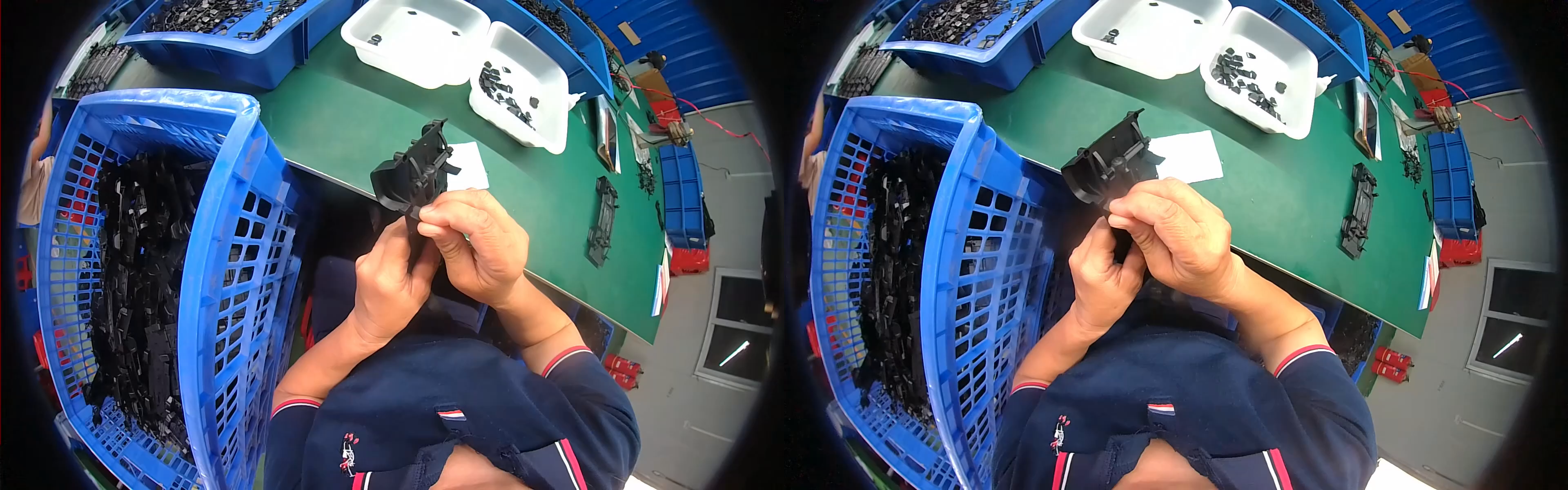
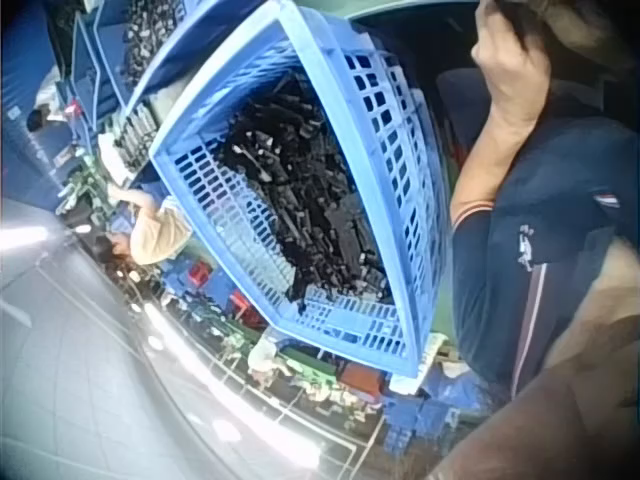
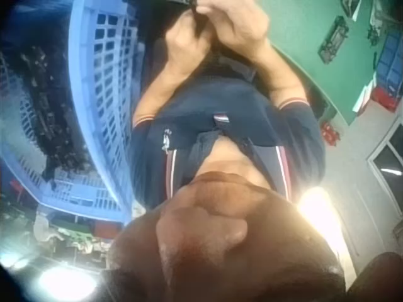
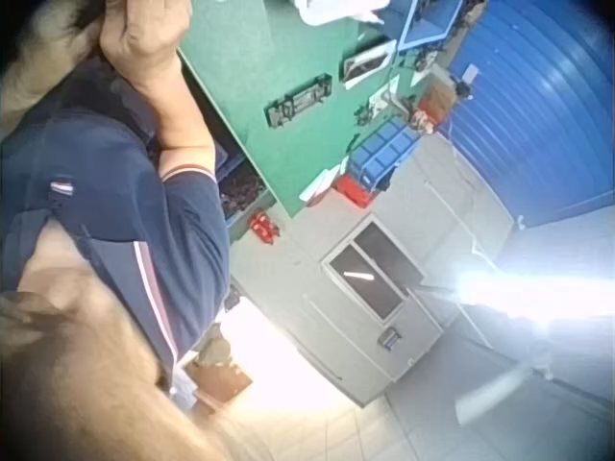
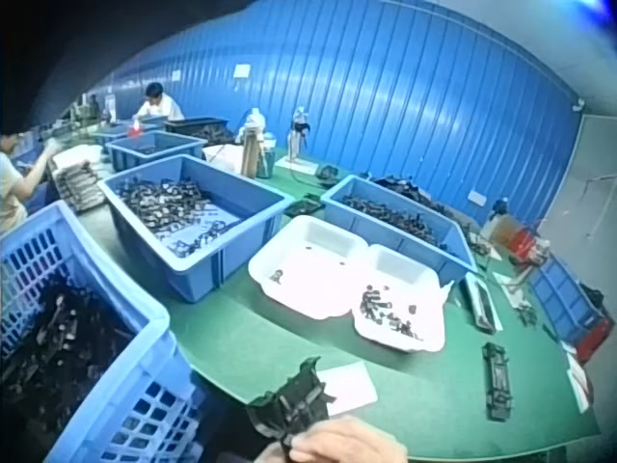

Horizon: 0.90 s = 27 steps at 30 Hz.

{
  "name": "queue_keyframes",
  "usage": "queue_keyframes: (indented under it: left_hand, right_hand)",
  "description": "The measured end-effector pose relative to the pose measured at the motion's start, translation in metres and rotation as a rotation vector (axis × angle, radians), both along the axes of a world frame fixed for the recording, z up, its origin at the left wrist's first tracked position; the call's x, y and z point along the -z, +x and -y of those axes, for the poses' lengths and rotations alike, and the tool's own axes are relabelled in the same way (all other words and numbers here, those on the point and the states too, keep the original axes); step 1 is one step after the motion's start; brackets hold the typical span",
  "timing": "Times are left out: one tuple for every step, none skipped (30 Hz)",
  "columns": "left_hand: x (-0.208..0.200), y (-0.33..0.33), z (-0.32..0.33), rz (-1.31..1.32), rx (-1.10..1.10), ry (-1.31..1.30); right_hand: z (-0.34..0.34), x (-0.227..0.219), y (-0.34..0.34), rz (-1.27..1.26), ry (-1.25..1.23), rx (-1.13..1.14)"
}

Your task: The person assembles toy car chassis by taking chassis from a crate, picking small components from a tray, attaching them onto each chassis by hand, and placing the assembled chassis on the table.

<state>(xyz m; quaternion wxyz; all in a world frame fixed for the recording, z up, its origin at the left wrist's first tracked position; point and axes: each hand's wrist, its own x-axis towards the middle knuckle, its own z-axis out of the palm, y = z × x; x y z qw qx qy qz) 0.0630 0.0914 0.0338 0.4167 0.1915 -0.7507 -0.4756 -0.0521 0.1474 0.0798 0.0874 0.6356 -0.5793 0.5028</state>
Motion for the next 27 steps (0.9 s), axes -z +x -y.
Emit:
queue_keyframes:
  left_hand:
    - [-0.0002, 0.0002, 0.0001, -0.008, -0.004, -0.013]
    - [-0.0002, 0.0004, 0.0002, -0.016, -0.009, -0.025]
    - [0.0002, 0.0006, 0.0001, -0.017, -0.01, -0.024]
    - [0.0003, 0.0012, -0.0001, -0.005, -0.021, -0.043]
    - [0.0004, 0.0017, -0.0003, 0.006, -0.031, -0.061]
    - [0.0002, 0.002, -0.0002, 0.007, -0.033, -0.061]
    - [-0.0001, 0.0018, -0.0002, 0.008, -0.036, -0.078]
    - [-0.0003, 0.0017, -0.0003, 0.009, -0.039, -0.095]
    - [-0.0004, 0.0016, -0.0004, 0.009, -0.039, -0.095]
    - [-0.0002, 0.0018, -0.0004, 0.011, -0.039, -0.096]
    - [0.0001, 0.0019, -0.0003, 0.013, -0.038, -0.097]
    - [0.0004, 0.0019, -0.0001, 0.013, -0.038, -0.097]
    - [0.0004, 0.0019, 0.0, 0.01, -0.036, -0.097]
    - [0.0005, 0.0017, 0.0001, 0.007, -0.033, -0.098]
    - [0.0008, 0.0013, -0.0001, 0.008, -0.033, -0.097]
    - [0.0014, 0.0007, -0.0003, 0.001, -0.036, -0.091]
    - [0.0017, 0.0003, -0.0005, -0.005, -0.038, -0.085]
    - [0.0014, 0.0003, -0.0005, -0.005, -0.038, -0.085]
    - [0.001, 0.0002, -0.0005, -0.001, -0.037, -0.083]
    - [0.0008, 0.0001, -0.0005, 0.003, -0.035, -0.082]
    - [0.0014, -0.0011, -0.001, 0.003, -0.035, -0.081]
    - [0.0023, -0.0028, -0.0013, -0.024, -0.051, -0.073]
    - [0.003, -0.0038, -0.0015, -0.05, -0.067, -0.065]
    - [0.0032, -0.0037, -0.0014, -0.05, -0.067, -0.065]
    - [0.0033, -0.0035, -0.0012, -0.046, -0.069, -0.08]
    - [0.0035, -0.0033, -0.001, -0.042, -0.071, -0.096]
    - [0.0039, -0.003, -0.0011, -0.042, -0.071, -0.095]
  right_hand:
    - [-0.0003, -0.0001, 0.0001, -0.007, 0.003, 0.0]
    - [-0.0007, -0.0002, 0.0002, -0.013, 0.007, 0.001]
    - [-0.0018, -0.001, 0.0004, -0.013, 0.008, -0.001]
    - [-0.0031, -0.0025, 0.001, 0.001, 0.039, -0.003]
    - [-0.004, -0.0033, 0.0015, 0.015, 0.07, -0.006]
    - [-0.0041, -0.0034, 0.0017, 0.015, 0.071, -0.008]
    - [-0.0045, -0.0035, 0.0017, 0.018, 0.073, -0.007]
    - [-0.0048, -0.0037, 0.0017, 0.021, 0.076, -0.006]
    - [-0.0052, -0.0039, 0.0019, 0.02, 0.076, -0.007]
    - [-0.0054, -0.0038, 0.0023, 0.021, 0.075, -0.005]
    - [-0.0055, -0.0037, 0.0025, 0.021, 0.074, -0.002]
    - [-0.0053, -0.0034, 0.0025, 0.021, 0.074, -0.003]
    - [-0.005, -0.0035, 0.0026, 0.022, 0.073, -0.002]
    - [-0.0049, -0.0035, 0.0025, 0.024, 0.072, 0.0]
    - [-0.005, -0.0034, 0.0022, 0.024, 0.073, 0.0]
    - [-0.0052, -0.003, 0.0018, 0.022, 0.075, -0.002]
    - [-0.0053, -0.0028, 0.0014, 0.02, 0.076, -0.003]
    - [-0.0051, -0.003, 0.0014, 0.02, 0.076, -0.003]
    - [-0.0049, -0.0033, 0.0014, 0.023, 0.075, 0.0]
    - [-0.0048, -0.0033, 0.0013, 0.027, 0.074, 0.002]
    - [-0.0048, -0.0029, 0.0011, 0.027, 0.075, 0.002]
    - [-0.0046, -0.0022, 0.001, 0.026, 0.068, 0.006]
    - [-0.0044, -0.0018, 0.0008, 0.024, 0.062, 0.009]
    - [-0.0042, -0.0016, 0.0006, 0.024, 0.062, 0.009]
    - [-0.0041, -0.0016, 0.0004, 0.017, 0.061, 0.009]
    - [-0.0041, -0.0016, 0.0002, 0.01, 0.06, 0.01]
    - [-0.0042, -0.002, 0.0003, 0.011, 0.061, 0.01]
